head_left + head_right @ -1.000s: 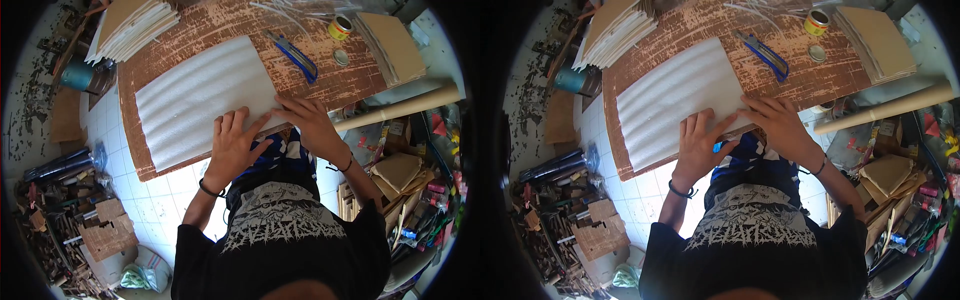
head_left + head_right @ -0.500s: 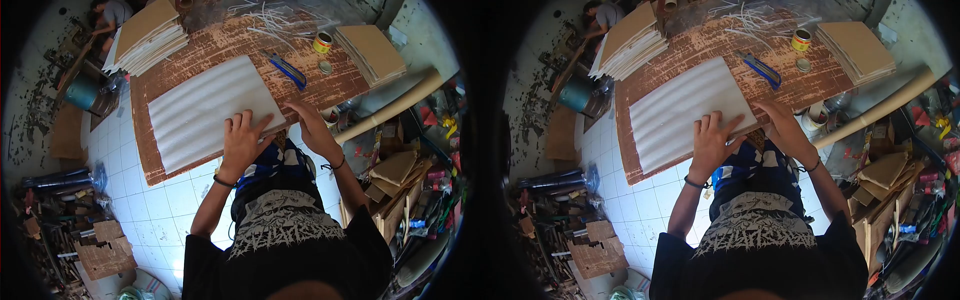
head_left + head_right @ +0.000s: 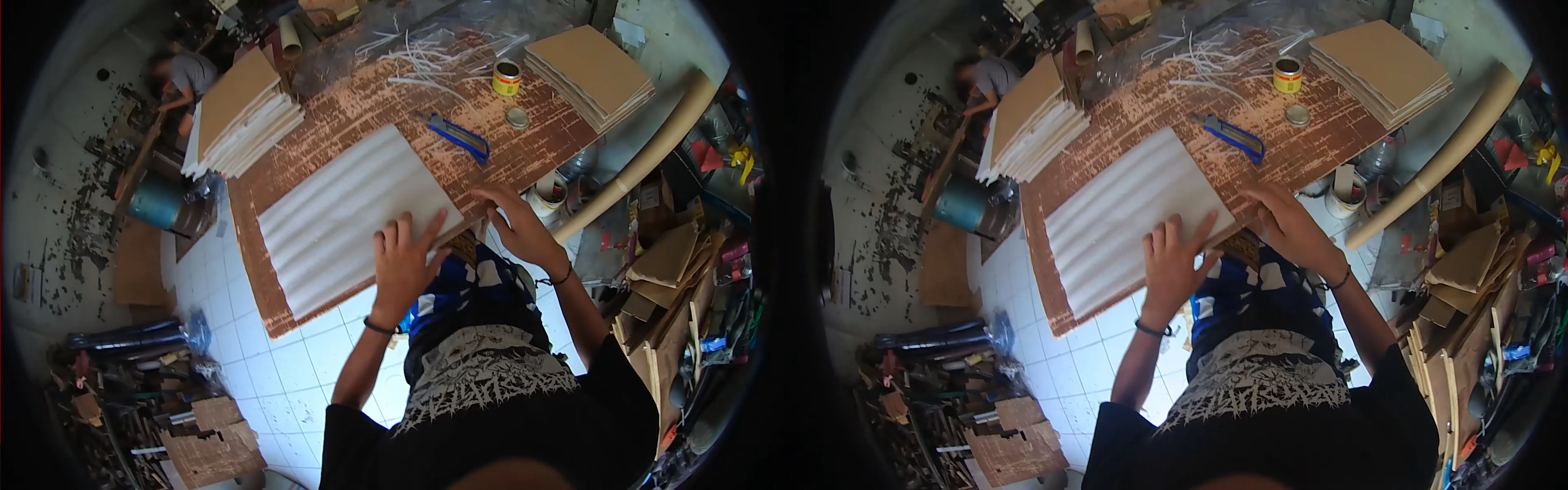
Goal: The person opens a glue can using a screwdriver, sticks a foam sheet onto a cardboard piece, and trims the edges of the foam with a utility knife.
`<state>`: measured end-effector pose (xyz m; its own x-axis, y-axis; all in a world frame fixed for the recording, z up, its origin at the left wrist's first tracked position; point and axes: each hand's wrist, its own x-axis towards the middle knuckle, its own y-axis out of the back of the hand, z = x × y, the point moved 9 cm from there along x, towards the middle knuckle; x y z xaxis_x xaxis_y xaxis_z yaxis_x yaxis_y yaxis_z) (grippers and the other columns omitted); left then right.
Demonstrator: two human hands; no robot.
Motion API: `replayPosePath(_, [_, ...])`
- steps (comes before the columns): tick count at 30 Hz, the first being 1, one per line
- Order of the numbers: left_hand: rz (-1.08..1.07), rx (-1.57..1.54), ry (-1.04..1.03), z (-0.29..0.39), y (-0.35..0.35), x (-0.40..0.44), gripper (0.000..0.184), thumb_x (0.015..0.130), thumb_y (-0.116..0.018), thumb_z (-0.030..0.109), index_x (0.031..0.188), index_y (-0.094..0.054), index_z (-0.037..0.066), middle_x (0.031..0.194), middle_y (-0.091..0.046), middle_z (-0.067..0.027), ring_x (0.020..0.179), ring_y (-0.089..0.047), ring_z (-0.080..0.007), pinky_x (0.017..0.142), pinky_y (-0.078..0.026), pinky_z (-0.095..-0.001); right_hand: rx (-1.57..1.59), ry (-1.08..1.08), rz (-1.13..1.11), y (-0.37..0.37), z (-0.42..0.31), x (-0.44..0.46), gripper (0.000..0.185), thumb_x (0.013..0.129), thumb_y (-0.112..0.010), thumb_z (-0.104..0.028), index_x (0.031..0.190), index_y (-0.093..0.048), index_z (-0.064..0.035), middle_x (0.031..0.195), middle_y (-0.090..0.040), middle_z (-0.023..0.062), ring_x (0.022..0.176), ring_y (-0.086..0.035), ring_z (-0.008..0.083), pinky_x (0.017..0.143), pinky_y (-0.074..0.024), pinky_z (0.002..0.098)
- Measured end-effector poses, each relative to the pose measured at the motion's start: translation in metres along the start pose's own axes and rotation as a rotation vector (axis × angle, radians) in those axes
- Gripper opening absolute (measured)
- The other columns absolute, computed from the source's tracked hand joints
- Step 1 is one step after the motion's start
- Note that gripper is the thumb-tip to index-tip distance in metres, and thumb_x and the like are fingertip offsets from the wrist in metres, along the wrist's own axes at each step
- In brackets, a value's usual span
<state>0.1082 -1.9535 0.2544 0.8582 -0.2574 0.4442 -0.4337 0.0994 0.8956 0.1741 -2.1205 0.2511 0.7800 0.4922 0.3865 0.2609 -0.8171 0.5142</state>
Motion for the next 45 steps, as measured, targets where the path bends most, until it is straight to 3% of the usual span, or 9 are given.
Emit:
replayPosePath(2, [-0.044, 0.043, 0.001, 0.001, -0.009, -0.001, 0.069, 0.088, -0.073, 0.038, 0.152, -0.047, 0.035, 0.122, -0.052, -0.0174, 0.108, -0.051, -0.0344, 0.096, -0.041, -0.0451, -0.028, -0.015, 0.046, 0.003, 0.005, 0.002, 0.04, 0.098, -0.051, 0.002, 0.137, -0.054, -0.0034, 0.131, -0.057, 0.0188, 0.124, -0.054, 0.0373, 0.106, -0.043, 0.0423])
replayPosePath(9, [-0.157, -0.06, 0.051, -0.002, -0.009, 0.003, 0.064, 0.089, -0.072, 0.036, 0.149, -0.051, 0.033, 0.125, -0.052, -0.0196, 0.112, -0.051, -0.0367, 0.093, -0.042, -0.0483, -0.18, 0.054, 0.174, -0.008, 0.009, 0.0, 0.034, 0.094, -0.06, -0.006, 0.128, -0.06, -0.0043, 0.12, -0.059, 0.0174, 0.114, -0.052, 0.0379, 0.1, -0.0413, 0.0476])
replayPosePath(11, [-0.051, -0.021, 0.03, 0.0, -0.007, 0.003, 0.063, 0.089, -0.072, 0.039, 0.149, -0.051, 0.034, 0.13, -0.049, -0.0216, 0.123, -0.048, -0.0402, 0.097, -0.04, -0.0518, -0.156, 0.03, 0.241, -0.012, 0.017, -0.003, 0.033, 0.094, -0.062, -0.01, 0.127, -0.061, -0.0038, 0.118, -0.06, 0.0166, 0.113, -0.051, 0.0365, 0.098, -0.0414, 0.0473])
replayPosePath(12, [-0.138, -0.065, 0.094, -0.003, -0.011, 0.003, 0.059, 0.089, -0.073, 0.04, 0.145, -0.056, 0.034, 0.14, -0.044, -0.0221, 0.136, -0.039, -0.0449, 0.111, -0.032, -0.0576, -0.168, 0.024, 0.262, -0.013, 0.016, -0.002, 0.034, 0.094, -0.063, -0.011, 0.127, -0.061, -0.0036, 0.117, -0.06, 0.0161, 0.113, -0.052, 0.0359, 0.098, -0.0413, 0.0469])
replayPosePath(17, [-0.256, -0.201, 0.092, -0.008, -0.014, 0.011, 0.051, 0.093, -0.068, 0.043, 0.143, -0.059, 0.035, 0.154, -0.039, -0.0191, 0.144, -0.034, -0.0414, 0.116, -0.027, -0.0576, -0.159, -0.013, 0.287, -0.014, 0.01, 0.002, 0.034, 0.094, -0.066, -0.016, 0.125, -0.063, -0.0039, 0.117, -0.062, 0.0141, 0.111, -0.053, 0.034, 0.098, -0.0408, 0.0462])
replayPosePath(26, [-0.238, -0.215, 0.025, -0.02, -0.012, 0.026, 0.044, 0.092, -0.066, 0.047, 0.135, -0.067, 0.035, 0.139, -0.047, -0.0166, 0.134, -0.042, -0.0357, 0.108, -0.033, -0.0501, 0.03, -0.079, 0.148, -0.003, 0.006, 0.016, 0.03, 0.096, -0.063, -0.016, 0.122, -0.063, -0.001, 0.121, -0.063, 0.017, 0.115, -0.056, 0.0375, 0.1, -0.0427, 0.0465])
replayPosePath(35, [-0.121, -0.197, -0.006, -0.021, -0.011, 0.018, 0.038, 0.093, -0.066, 0.047, 0.125, -0.072, 0.028, 0.14, -0.049, -0.0144, 0.136, -0.042, -0.0335, 0.115, -0.031, -0.0511, -0.319, 0.284, -0.255, -0.07, -0.013, 0.1, 0.046, 0.1, -0.059, -0.025, 0.14, -0.053, -0.0013, 0.141, -0.056, 0.0217, 0.134, -0.048, 0.0399, 0.113, -0.0379, 0.0471])
replayPosePath(39, [-0.093, -0.002, -0.103, -0.011, -0.007, 0.018, 0.049, 0.095, -0.064, 0.044, 0.141, -0.058, 0.031, 0.143, -0.05, -0.0172, 0.13, -0.051, -0.0335, 0.111, -0.04, -0.0499, -0.034, 0.095, -0.217, -0.025, -0.019, 0.106, 0.046, 0.102, -0.056, -0.023, 0.143, -0.051, -0.0029, 0.144, -0.054, 0.0207, 0.134, -0.049, 0.0387, 0.112, -0.0388, 0.0458])
replayPosePath(45, [-0.11, 0.215, -0.245, 0.005, -0.02, 0.008, 0.056, 0.102, -0.054, 0.033, 0.154, -0.043, 0.016, 0.142, -0.05, -0.0299, 0.124, -0.057, -0.044, 0.094, -0.055, -0.0505, 0.206, -0.215, 0.114, 0.029, 0.019, 0.024, 0.036, 0.103, -0.055, -0.017, 0.134, -0.06, 0.0, 0.129, -0.067, 0.0159, 0.119, -0.064, 0.0267, 0.102, -0.0467, 0.0373])
